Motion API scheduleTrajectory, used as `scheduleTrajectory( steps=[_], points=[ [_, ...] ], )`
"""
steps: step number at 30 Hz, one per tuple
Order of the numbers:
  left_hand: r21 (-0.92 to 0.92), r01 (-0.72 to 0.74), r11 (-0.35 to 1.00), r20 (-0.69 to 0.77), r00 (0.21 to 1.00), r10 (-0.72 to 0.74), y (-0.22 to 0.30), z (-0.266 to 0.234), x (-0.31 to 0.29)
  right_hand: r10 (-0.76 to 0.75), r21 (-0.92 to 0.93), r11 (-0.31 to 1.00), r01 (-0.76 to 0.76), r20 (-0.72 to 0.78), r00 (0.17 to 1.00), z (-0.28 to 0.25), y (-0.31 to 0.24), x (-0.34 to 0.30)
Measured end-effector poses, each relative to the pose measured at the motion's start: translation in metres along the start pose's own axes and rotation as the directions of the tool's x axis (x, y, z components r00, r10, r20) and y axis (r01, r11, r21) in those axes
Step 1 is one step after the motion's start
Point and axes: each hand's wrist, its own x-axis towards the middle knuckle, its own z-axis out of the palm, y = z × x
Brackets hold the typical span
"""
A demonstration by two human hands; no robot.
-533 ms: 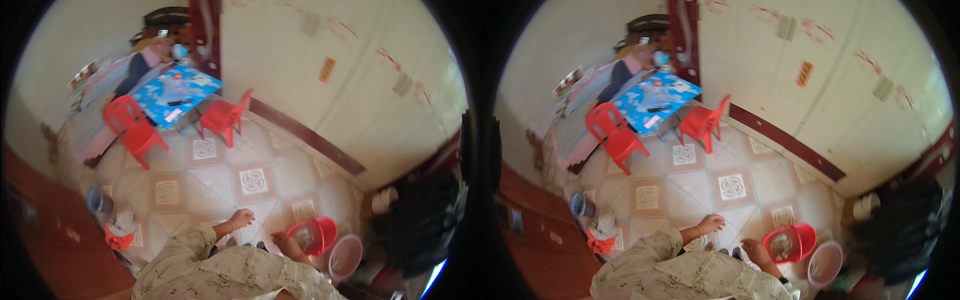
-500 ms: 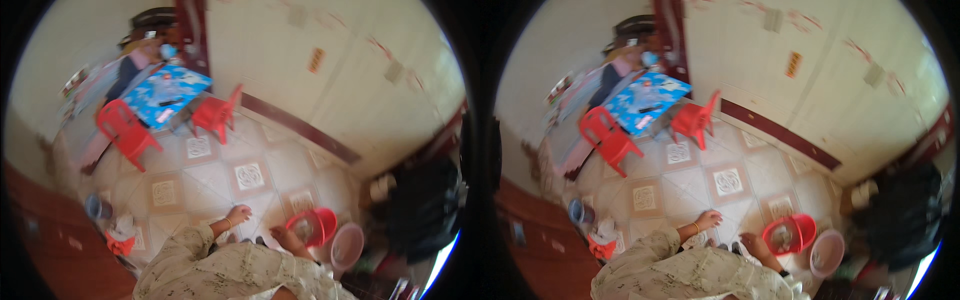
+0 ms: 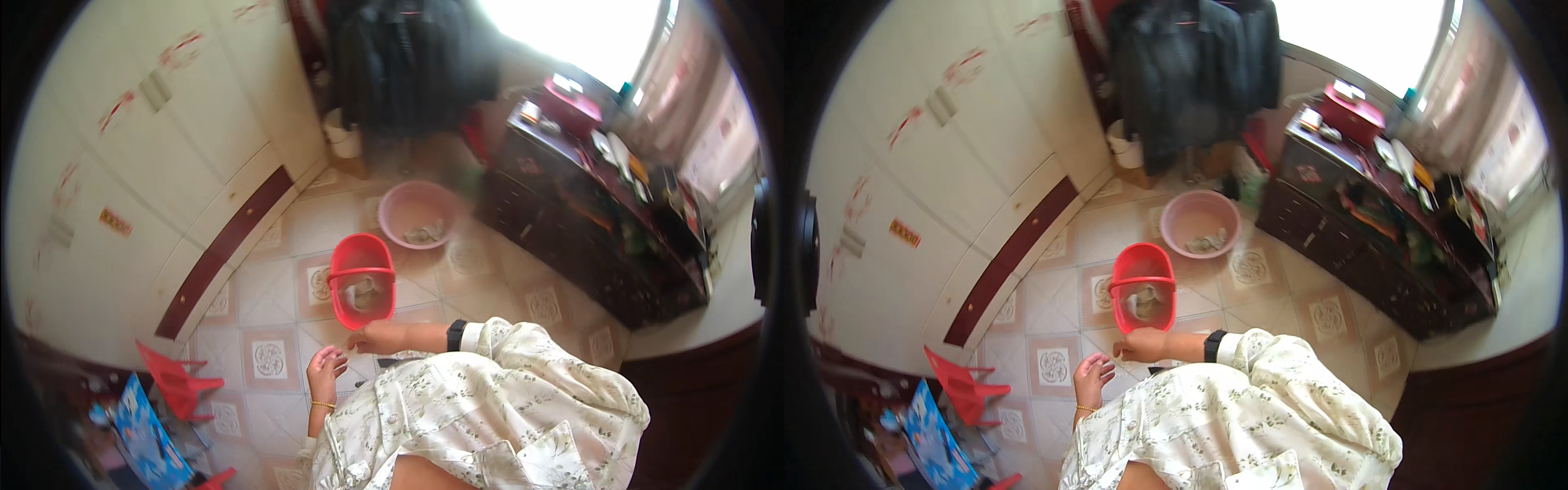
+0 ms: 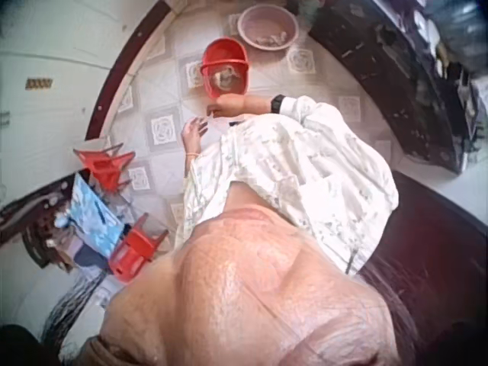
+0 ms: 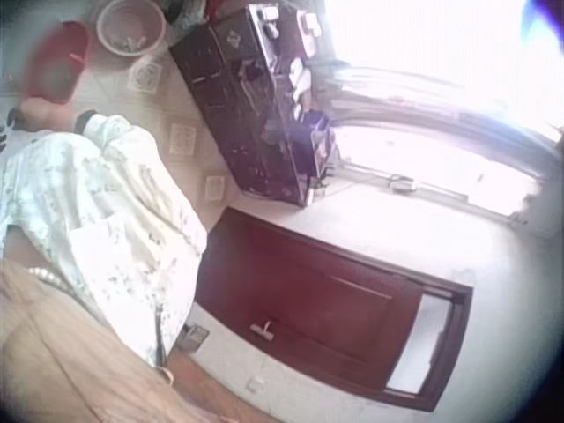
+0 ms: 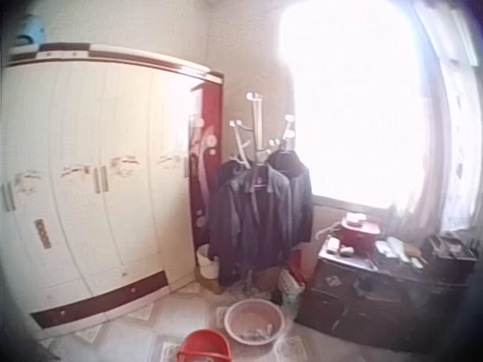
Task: Organizing medicine boxes and miscellaneous items on a wooden dresser and cleaning the surface.
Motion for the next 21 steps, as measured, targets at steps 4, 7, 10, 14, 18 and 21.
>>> scheduleTrajectory(
  steps=[4,7,10,14,18,21],
  points=[
    [0.083,-0.094,0.992,0.271,0.960,0.069,0.026,0.102,0.026,0.052,0.115,0.993,-0.012,-0.352,0.935,-0.047,0.042,-0.079],
    [0.164,-0.180,0.970,0.456,0.886,0.087,0.052,0.181,0.043,0.191,0.219,0.970,-0.102,-0.439,0.878,-0.084,0.067,-0.126],
    [0.195,-0.259,0.946,0.561,0.821,0.109,0.085,0.256,0.062,0.277,0.238,0.957,-0.167,-0.576,0.769,-0.136,0.064,-0.166],
    [0.133,-0.338,0.932,0.696,0.701,0.155,0.121,0.344,0.084,0.357,0.289,0.933,-0.215,-0.670,0.651,-0.194,0.092,-0.205],
    [0.068,-0.366,0.928,0.764,0.618,0.187,0.128,0.402,0.116,0.336,0.280,0.942,-0.187,-0.764,0.551,-0.242,0.120,-0.238],
    [0.116,-0.375,0.920,0.793,0.593,0.142,0.130,0.458,0.147,0.417,0.378,0.909,-0.177,-0.804,0.423,-0.256,0.159,-0.279]
  ],
)
